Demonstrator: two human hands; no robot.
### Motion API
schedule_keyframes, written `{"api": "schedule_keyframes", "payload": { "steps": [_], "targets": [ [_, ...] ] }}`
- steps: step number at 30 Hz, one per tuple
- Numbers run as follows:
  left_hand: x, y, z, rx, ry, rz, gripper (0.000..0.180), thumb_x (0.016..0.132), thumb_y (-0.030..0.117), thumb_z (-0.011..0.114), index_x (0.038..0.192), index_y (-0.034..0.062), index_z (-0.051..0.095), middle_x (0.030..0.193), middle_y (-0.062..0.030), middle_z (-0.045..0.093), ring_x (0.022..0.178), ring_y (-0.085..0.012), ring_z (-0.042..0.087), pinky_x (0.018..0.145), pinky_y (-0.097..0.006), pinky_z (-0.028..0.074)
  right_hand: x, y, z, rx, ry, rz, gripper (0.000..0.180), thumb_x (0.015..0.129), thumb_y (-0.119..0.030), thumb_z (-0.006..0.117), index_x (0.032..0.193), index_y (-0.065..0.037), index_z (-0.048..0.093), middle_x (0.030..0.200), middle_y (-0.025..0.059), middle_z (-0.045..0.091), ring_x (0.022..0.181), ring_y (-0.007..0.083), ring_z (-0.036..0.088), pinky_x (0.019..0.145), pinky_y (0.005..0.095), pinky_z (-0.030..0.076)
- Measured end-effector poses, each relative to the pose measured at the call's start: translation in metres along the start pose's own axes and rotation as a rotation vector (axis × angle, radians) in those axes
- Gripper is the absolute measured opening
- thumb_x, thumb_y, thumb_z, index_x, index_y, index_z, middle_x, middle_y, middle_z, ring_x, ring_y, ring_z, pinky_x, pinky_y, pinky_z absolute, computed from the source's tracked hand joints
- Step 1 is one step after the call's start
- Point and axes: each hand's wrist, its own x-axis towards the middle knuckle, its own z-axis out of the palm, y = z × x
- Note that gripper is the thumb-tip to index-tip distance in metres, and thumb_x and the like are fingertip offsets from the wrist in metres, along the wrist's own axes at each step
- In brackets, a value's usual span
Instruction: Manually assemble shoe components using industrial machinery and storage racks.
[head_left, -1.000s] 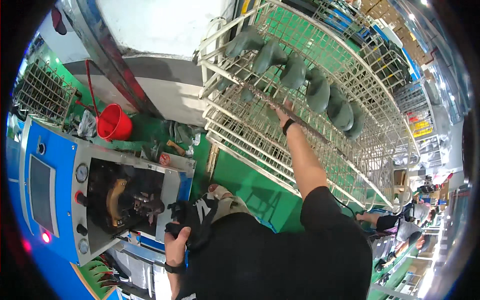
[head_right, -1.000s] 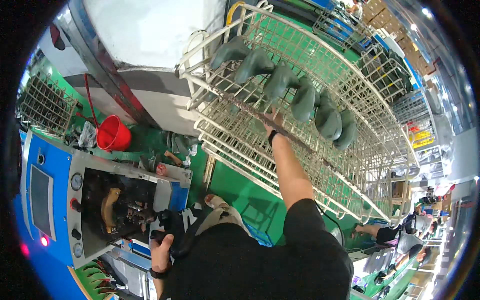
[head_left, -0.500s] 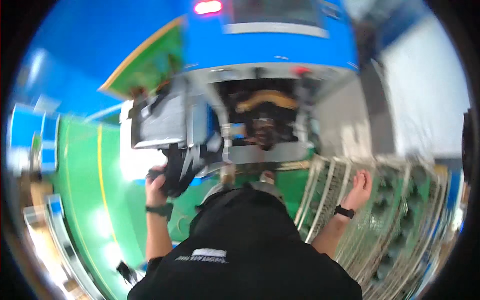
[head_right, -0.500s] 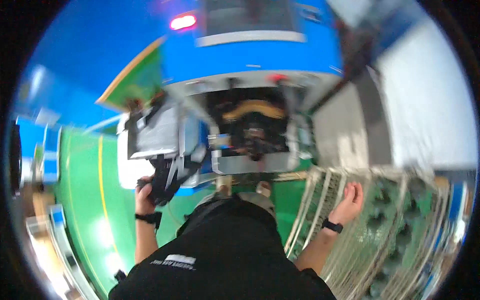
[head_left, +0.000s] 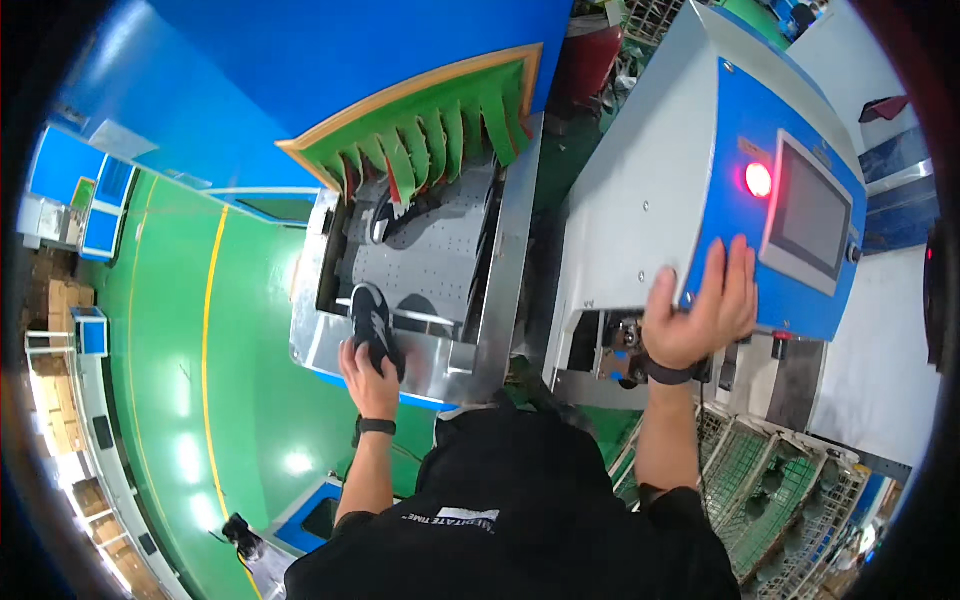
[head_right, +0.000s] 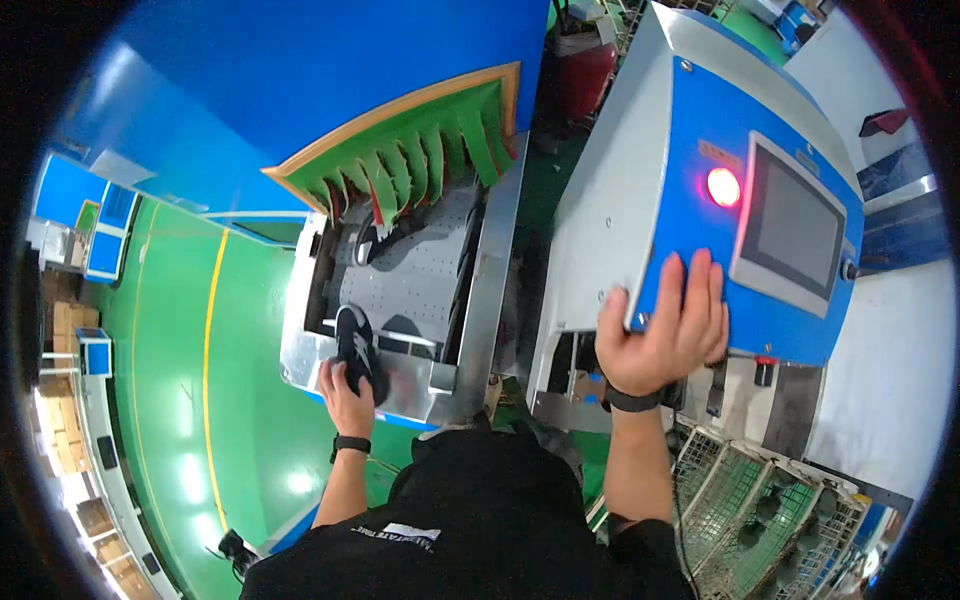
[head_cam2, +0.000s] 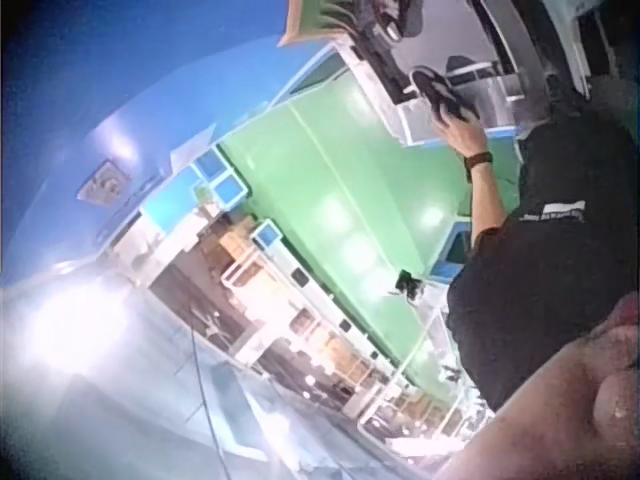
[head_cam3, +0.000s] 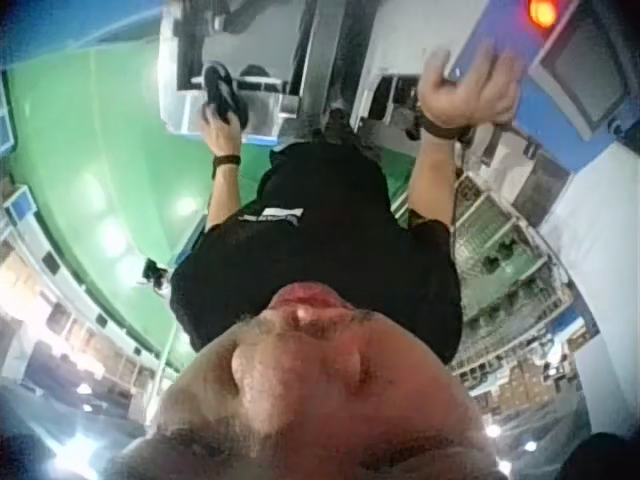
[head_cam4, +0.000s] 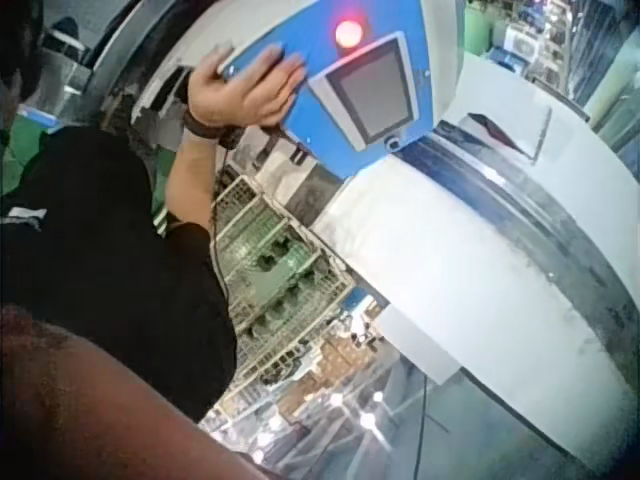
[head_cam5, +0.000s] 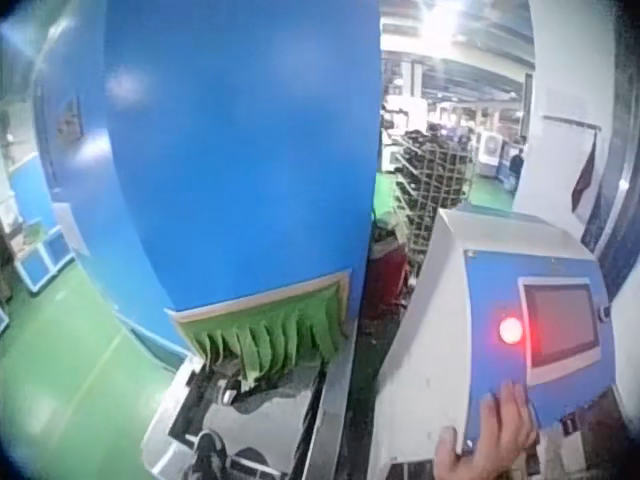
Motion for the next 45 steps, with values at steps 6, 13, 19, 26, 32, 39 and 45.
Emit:
{"api": "schedule_keyframes", "payload": {
  "steps": [6, 13, 19, 26, 32, 39, 45],
  "targets": [
    [0.213, -0.043, 0.162, -0.495, -0.090, -0.250, 0.113, 0.068, 0.013, 0.087, 0.155, -0.0054, 0.017, 0.156, -0.0283, 0.029, 0.148, -0.0388, 0.028, 0.122, -0.040, 0.025, -0.001, 0.001, 0.003, 0.021, -0.017, -0.134, 0.057, 0.096, -0.033, 0.059, 0.138, 0.006, 0.053, 0.143, 0.0268, 0.053, 0.132, 0.0418, 0.050, 0.108, 0.0510, 0.037],
    [0.312, -0.036, 0.236, -0.016, -0.574, -0.322, 0.057, 0.061, 0.031, 0.093, 0.101, -0.0039, 0.072, 0.101, -0.0224, 0.075, 0.094, -0.0334, 0.073, 0.083, -0.042, 0.056, -0.012, 0.002, 0.001, -0.005, -0.043, -0.087, 0.060, 0.098, -0.037, 0.056, 0.139, 0.007, 0.049, 0.143, 0.0300, 0.049, 0.132, 0.0441, 0.047, 0.110, 0.0549, 0.037],
    [0.194, 0.036, 0.172, -1.120, -0.773, -0.716, 0.056, 0.081, 0.041, 0.082, 0.108, -0.0057, 0.067, 0.091, -0.0085, 0.074, 0.077, -0.0233, 0.072, 0.067, -0.033, 0.059, -0.005, -0.002, 0.003, -0.007, -0.050, -0.053, 0.059, 0.094, -0.042, 0.056, 0.137, -0.002, 0.055, 0.141, 0.0236, 0.054, 0.132, 0.0410, 0.048, 0.109, 0.0541, 0.033],
    [0.004, 0.130, -0.012, -2.010, -1.090, -0.580, 0.068, 0.078, 0.025, 0.080, 0.135, -0.0031, 0.055, 0.128, -0.0133, 0.065, 0.118, -0.0264, 0.064, 0.101, -0.041, 0.051, -0.080, -0.032, -0.069, 1.016, -0.254, 0.280, 0.087, 0.082, -0.014, 0.075, 0.155, 0.000, 0.029, 0.154, 0.0250, 0.038, 0.145, 0.0330, 0.035, 0.120, 0.0529, 0.022],
    [-0.030, 0.197, -0.074, -0.854, -2.098, -0.069, 0.064, 0.090, 0.020, 0.076, 0.143, -0.0036, 0.049, 0.135, -0.0128, 0.060, 0.123, -0.0189, 0.057, 0.104, -0.036, 0.046, -0.132, -0.005, -0.077, 2.344, -1.044, 1.543, 0.072, 0.085, -0.004, 0.067, 0.152, -0.003, 0.039, 0.137, 0.0172, 0.059, 0.123, 0.0302, 0.061, 0.104, 0.0411, 0.050],
    [-0.100, 0.260, -0.098, -1.390, -1.200, -0.107, 0.081, 0.078, 0.023, 0.089, 0.142, -0.0068, 0.049, 0.136, -0.0112, 0.059, 0.126, -0.0208, 0.054, 0.110, -0.036, 0.041, -0.166, 0.078, -0.101, 1.927, -1.076, 1.102, 0.075, 0.088, -0.008, 0.069, 0.154, -0.004, 0.035, 0.140, 0.0107, 0.057, 0.120, 0.0229, 0.061, 0.103, 0.0369, 0.050],
    [-0.127, 0.268, -0.045, -0.949, -1.538, 0.080, 0.040, 0.086, 0.014, 0.079, 0.118, -0.0051, 0.063, 0.098, -0.0096, 0.073, 0.088, -0.0144, 0.068, 0.080, -0.031, 0.055, -0.233, 0.129, -0.139, 2.111, -1.358, 1.860, 0.047, 0.099, -0.034, 0.057, 0.130, 0.003, 0.059, 0.112, 0.0192, 0.071, 0.096, 0.0308, 0.073, 0.086, 0.0416, 0.060]
  ]
}}
